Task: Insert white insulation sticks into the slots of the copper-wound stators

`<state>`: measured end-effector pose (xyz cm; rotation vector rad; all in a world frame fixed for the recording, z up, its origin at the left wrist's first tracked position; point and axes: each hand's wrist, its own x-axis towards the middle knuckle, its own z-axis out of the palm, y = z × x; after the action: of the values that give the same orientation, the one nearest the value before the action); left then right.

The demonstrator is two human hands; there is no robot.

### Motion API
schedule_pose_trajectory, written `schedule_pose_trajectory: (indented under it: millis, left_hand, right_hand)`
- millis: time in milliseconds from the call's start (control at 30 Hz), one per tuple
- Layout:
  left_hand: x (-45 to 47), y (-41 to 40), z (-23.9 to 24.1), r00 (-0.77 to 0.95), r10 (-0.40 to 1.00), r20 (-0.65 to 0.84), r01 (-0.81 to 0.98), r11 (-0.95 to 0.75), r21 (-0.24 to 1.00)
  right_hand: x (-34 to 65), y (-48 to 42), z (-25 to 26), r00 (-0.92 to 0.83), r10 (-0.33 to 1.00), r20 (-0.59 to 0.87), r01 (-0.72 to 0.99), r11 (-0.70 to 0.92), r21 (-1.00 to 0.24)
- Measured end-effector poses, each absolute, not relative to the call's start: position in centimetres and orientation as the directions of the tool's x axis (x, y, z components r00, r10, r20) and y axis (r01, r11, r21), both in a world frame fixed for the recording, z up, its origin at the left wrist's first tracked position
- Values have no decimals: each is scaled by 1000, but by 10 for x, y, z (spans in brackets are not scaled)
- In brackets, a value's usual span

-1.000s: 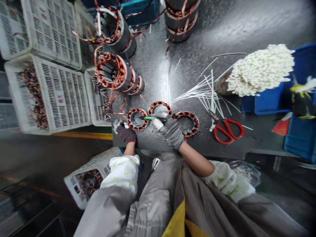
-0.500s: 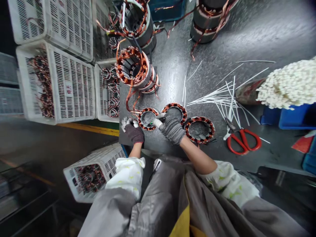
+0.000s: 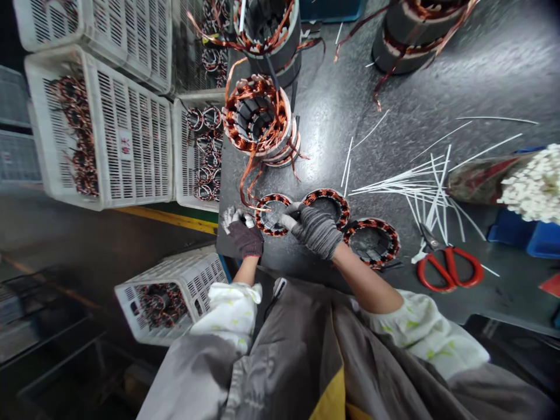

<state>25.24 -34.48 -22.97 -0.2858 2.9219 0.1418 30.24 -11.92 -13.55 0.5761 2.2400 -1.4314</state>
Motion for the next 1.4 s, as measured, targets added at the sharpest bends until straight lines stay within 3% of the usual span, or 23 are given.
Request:
schedule_pose_trajectory:
  millis: [200,300,433,500,533,600,667,767,900,1033,1133,1233,1300,1333,1400]
  left_hand:
    - [250,-341,-229,-970,-200,-141,-232,934,272]
    - [246,-344,-219,-977,-193,-96,-215,889,404]
    - [258,-351,-172,-977,-204,-66,-203,784,586]
    - [275,-349,-137,-992,-71,-107,-124,733,669]
    - [285,-345,-118,-987,87,-135,-28,734,679]
    - [303,-333,-86,-876,455,-159,277,746,606]
    - [318,-316,-63,-713,685,-148,548,677,492]
    - [331,-292,-44,-579,812,-74,736,560,380]
    - [345,-272,-30,-510,860,-26,796,483,365]
    - [358,-251,-12,-518,839,-168,718,533,448]
    - [374,-231,-1,-541,791,-286,549,589,592]
    - [402,-211,2,-496,755,-429,131,553,823]
    - [420,-200,1,-361,754,-549,-202,512,835]
    - [425,-197,-1,-311,758,-574,-293,498,816]
    - [427,-194,-4,-319,774,-547,-294,468,834]
  right_hand:
    - [303,-121,-138,-836,115,-536,545,279,-790]
    - [309,-115,-136,-866,159,-474,489,75,-869]
    - [330,-88,-118,-804,370,-465,392,-257,-883]
    - [343,-74,-105,-786,381,-487,365,-349,-863]
    - [350,-69,-98,-788,381,-485,351,-368,-861]
    - [362,-64,-84,-793,388,-470,328,-377,-866]
    - [374,-61,-71,-800,379,-465,324,-380,-866]
    - [392,-56,-55,-807,346,-478,324,-418,-849]
    - [422,-43,-41,-839,357,-411,236,-443,-865]
    - [451,-31,-33,-874,332,-354,208,-402,-892]
    - [473,-27,-28,-895,301,-328,191,-407,-893]
    - [498,-31,-22,-875,355,-330,161,-430,-888]
    - [513,-33,-22,-854,412,-319,143,-404,-903]
    - [519,-33,-23,-842,443,-308,138,-374,-917]
    - [529,-22,-28,-810,513,-283,132,-311,-941]
